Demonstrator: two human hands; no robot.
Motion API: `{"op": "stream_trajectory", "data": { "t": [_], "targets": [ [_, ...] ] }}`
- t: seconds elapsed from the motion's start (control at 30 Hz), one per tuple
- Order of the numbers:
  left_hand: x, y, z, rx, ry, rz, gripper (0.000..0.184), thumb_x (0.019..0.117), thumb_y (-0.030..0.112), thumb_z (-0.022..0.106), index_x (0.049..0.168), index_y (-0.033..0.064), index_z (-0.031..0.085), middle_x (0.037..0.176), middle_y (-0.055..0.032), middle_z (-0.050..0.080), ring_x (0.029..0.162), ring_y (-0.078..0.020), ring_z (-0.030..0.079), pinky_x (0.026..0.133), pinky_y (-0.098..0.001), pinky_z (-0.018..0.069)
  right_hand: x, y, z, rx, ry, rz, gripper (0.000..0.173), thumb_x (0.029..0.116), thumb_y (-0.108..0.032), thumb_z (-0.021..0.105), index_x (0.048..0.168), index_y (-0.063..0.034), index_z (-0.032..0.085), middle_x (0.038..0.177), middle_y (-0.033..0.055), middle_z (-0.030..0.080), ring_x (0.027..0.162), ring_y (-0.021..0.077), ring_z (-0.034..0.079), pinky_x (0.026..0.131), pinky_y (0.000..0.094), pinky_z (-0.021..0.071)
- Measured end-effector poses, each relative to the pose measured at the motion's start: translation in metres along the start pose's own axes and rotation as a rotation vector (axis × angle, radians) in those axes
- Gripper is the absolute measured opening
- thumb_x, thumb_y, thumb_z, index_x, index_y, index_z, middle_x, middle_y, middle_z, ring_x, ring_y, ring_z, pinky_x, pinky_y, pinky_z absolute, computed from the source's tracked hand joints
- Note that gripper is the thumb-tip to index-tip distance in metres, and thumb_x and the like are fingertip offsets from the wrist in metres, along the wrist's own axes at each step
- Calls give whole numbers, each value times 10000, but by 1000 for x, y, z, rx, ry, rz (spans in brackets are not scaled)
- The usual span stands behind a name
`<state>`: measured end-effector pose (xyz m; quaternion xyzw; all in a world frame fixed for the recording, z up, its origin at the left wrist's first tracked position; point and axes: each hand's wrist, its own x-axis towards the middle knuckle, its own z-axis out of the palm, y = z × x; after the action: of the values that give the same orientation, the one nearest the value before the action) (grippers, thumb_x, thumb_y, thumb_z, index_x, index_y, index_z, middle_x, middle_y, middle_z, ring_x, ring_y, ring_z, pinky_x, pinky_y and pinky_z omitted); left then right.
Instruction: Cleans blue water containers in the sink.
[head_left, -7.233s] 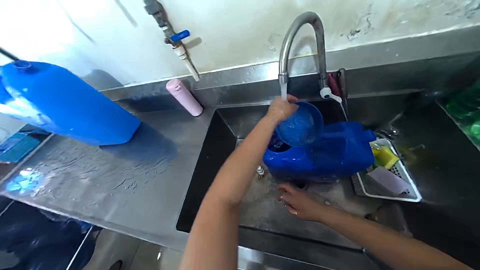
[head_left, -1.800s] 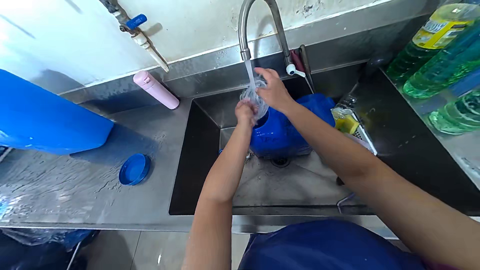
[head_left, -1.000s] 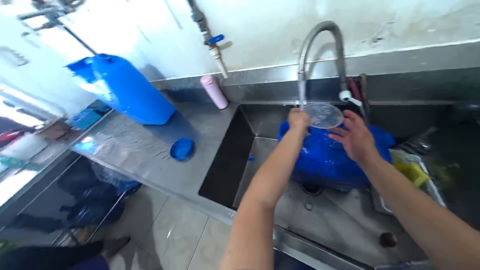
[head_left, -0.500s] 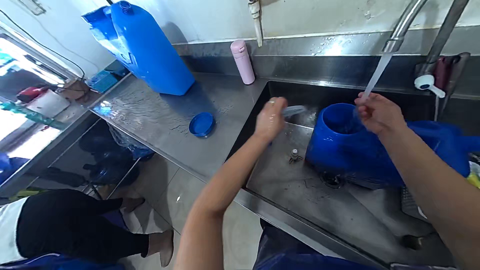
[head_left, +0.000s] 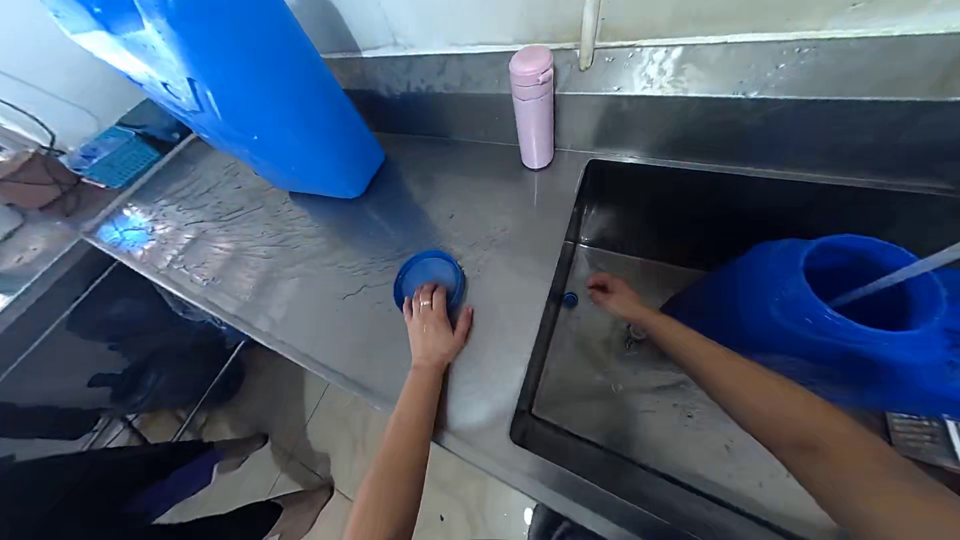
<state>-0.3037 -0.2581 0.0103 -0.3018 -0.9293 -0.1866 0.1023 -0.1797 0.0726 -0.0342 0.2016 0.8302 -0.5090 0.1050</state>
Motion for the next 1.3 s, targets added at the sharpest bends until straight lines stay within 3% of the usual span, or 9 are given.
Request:
{"op": "stream_trajectory", "data": {
  "t": [0.33, 0.47, 0.7, 0.87, 0.93, 1.03, 1.17, 1.23, 1.3],
  "targets": [
    [2, 0, 2, -11, 166, 74, 340, 882, 296, 553, 868, -17, 684, 1136, -271, 686, 1108, -476, 644, 893, -605, 478, 130, 77, 86, -193, -36, 499, 883, 968, -223, 705, 1646, -69, 160, 1693, 293, 47, 1468, 547, 311, 1143, 643, 356],
    [3, -2, 2, -19, 177, 87, 319, 875, 298, 555, 853, 4, 678, 1121, -254, 692, 1093, -460, 650, 890, -586, 480, 83, 88, 143, -339, -112, 420, 664, 1004, -60, 593, 1599, -20, 301, 1643, 310, 236, 1491, 519, 290, 1141, 634, 371],
    [5, 1, -2, -71, 101, 59, 304, 921, 242, 596, 852, -42, 681, 1186, -292, 667, 1169, -503, 610, 967, -650, 429, -54, 190, 213, -440, -562, 306, 692, 904, -238, 764, 1492, -17, 474, 1536, 313, 418, 1320, 486, 533, 1052, 631, 471],
    [-6, 7, -7, -303, 127, 45, 320, 914, 192, 619, 867, -121, 663, 1227, -370, 618, 1222, -559, 552, 1015, -684, 394, -53, 174, 126, -360, -385, 238, 530, 865, -97, 791, 1309, 104, 584, 1310, 354, 588, 1251, 522, 558, 1038, 686, 437],
    [-14, 36, -20, -727, 235, -130, 304, 928, 58, 522, 957, -245, 527, 1246, -360, 561, 1249, -378, 537, 1078, -465, 416, -64, 126, 73, -200, -183, 145, 468, 875, -58, 764, 1264, 129, 583, 1198, 356, 626, 1137, 506, 612, 991, 661, 467],
    [-14, 75, -54, -1490, 281, -548, 339, 1078, 207, 247, 1322, 18, 388, 1115, -26, 594, 998, -89, 639, 879, -332, 568, -115, 41, -4, 27, -5, -4, 451, 932, -50, 702, 1331, 99, 552, 1177, 312, 632, 1044, 392, 636, 955, 535, 508],
    [-31, 90, -48, -1183, 343, -331, 135, 1017, 71, 380, 1072, -36, 441, 1019, -20, 566, 940, -25, 608, 857, -219, 527, -190, -20, -93, 150, 181, -209, 241, 971, -26, 614, 1123, 158, 580, 1102, 251, 611, 964, 250, 601, 884, 398, 509],
    [-44, 81, -32, -679, 289, -40, 264, 939, 49, 538, 978, -212, 566, 1226, -329, 612, 1204, -361, 590, 1042, -467, 452, -209, -21, -132, 247, 270, -240, 204, 1000, -42, 534, 1132, 112, 543, 1149, 190, 617, 928, 190, 657, 818, 344, 571],
    [-52, 78, -20, -293, 172, 97, 262, 924, 86, 613, 978, -164, 673, 1274, -377, 611, 1286, -586, 506, 1077, -721, 342, -211, -16, -167, 303, 397, -202, 210, 1039, -31, 527, 1205, 92, 493, 1122, 188, 638, 846, 176, 682, 758, 319, 580]
  ]
}}
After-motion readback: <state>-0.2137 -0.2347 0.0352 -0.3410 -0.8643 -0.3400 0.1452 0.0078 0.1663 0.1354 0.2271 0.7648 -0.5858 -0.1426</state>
